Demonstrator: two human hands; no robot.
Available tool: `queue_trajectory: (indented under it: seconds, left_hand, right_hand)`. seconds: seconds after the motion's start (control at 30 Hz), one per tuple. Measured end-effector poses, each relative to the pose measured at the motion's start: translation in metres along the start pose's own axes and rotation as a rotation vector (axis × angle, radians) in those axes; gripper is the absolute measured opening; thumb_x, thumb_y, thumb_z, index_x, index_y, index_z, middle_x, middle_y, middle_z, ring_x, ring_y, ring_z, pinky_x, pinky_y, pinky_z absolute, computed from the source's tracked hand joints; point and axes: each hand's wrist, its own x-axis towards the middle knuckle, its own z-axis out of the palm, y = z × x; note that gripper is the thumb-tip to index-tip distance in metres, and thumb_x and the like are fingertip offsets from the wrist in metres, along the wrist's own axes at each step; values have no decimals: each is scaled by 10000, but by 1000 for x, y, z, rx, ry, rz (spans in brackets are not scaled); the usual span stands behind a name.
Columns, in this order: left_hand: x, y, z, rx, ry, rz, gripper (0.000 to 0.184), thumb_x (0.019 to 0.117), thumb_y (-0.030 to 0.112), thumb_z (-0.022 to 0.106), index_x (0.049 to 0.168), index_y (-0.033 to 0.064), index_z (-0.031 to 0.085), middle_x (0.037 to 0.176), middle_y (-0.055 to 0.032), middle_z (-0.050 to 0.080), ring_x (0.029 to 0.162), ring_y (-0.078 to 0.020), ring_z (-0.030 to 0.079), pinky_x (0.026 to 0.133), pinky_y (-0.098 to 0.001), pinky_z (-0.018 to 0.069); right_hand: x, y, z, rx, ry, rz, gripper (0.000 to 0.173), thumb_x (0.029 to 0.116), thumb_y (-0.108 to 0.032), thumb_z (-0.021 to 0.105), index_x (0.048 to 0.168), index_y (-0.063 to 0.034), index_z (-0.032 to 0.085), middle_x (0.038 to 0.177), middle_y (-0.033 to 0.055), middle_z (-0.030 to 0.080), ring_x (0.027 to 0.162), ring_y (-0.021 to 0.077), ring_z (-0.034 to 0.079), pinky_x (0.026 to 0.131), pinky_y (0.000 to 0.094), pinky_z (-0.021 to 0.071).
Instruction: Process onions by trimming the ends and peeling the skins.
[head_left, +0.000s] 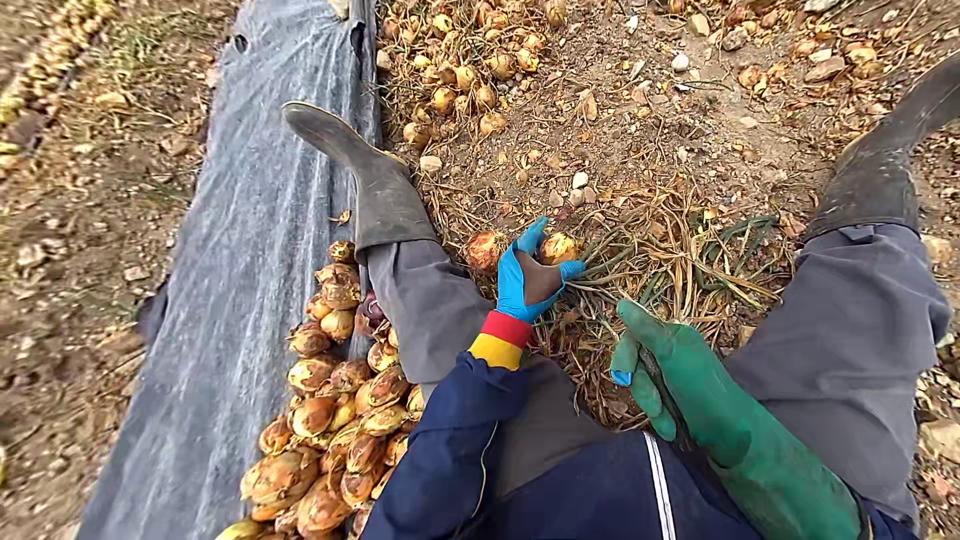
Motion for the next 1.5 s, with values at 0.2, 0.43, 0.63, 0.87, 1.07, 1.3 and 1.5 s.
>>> queue_trajectory:
  seconds: [0.2,0.43,0.63,0.87,1.07,1.3,1.5]
  left_hand:
    - [-2,42,-71,-995,-158,-65,624,994,186,585,1570,122,352,1457,-188,532,1261,-331,591,1001,-495,555]
    - [-46,49,-32,-1162,-44,-204,560,970,182,566,1493,109,382,1367,-192,555,1178,-309,617,910,-429,575]
    - [-108,-10,6,-940,-187,-181,655,949,163,688,1558,179,449,1382,-213,598,1154,-376,652,918,-531,593]
    - [-97,11,0,-593,-218,-102,752,770,166,883,1458,143,580,1185,-109,735,1025,-261,727,884,-442,631]
    - [-95,34,-24,-440,-211,56,851,692,196,946,1459,182,579,1208,-34,731,1066,-216,718,908,-423,638]
    - [-69,-44,-108,-55,329,-61,681,725,332,913,1333,154,663,1228,-16,720,1106,-127,694,973,-389,595]
    - [-72,-95,-241,429,482,-388,803,765,424,869,1468,208,547,1212,-83,721,1094,-240,697,990,-525,543]
  right_hand:
    - [28,42,-15,-31,-24,10,698,1007,-702,434,1059,-58,698,676,103,638,482,201,606,432,341,548]
    - [56,41,4,85,-145,132,834,932,-837,357,1105,-92,689,712,68,631,498,150,578,447,294,515]
    - [63,33,8,9,28,167,893,864,-906,361,963,-85,696,644,94,620,451,179,560,422,325,506]
    - [63,35,3,-33,140,198,816,897,-865,399,858,-92,657,558,80,564,396,189,530,376,360,491]
    - [36,16,28,292,-45,141,712,1043,-702,210,754,-131,521,462,6,401,333,128,437,329,294,411]
    - [26,40,-14,304,-326,-218,774,1042,-719,195,1062,-86,639,609,110,566,416,195,560,373,397,538]
    - [32,19,-33,-403,172,38,637,960,-729,510,1071,-138,718,684,109,678,482,242,629,447,389,569]
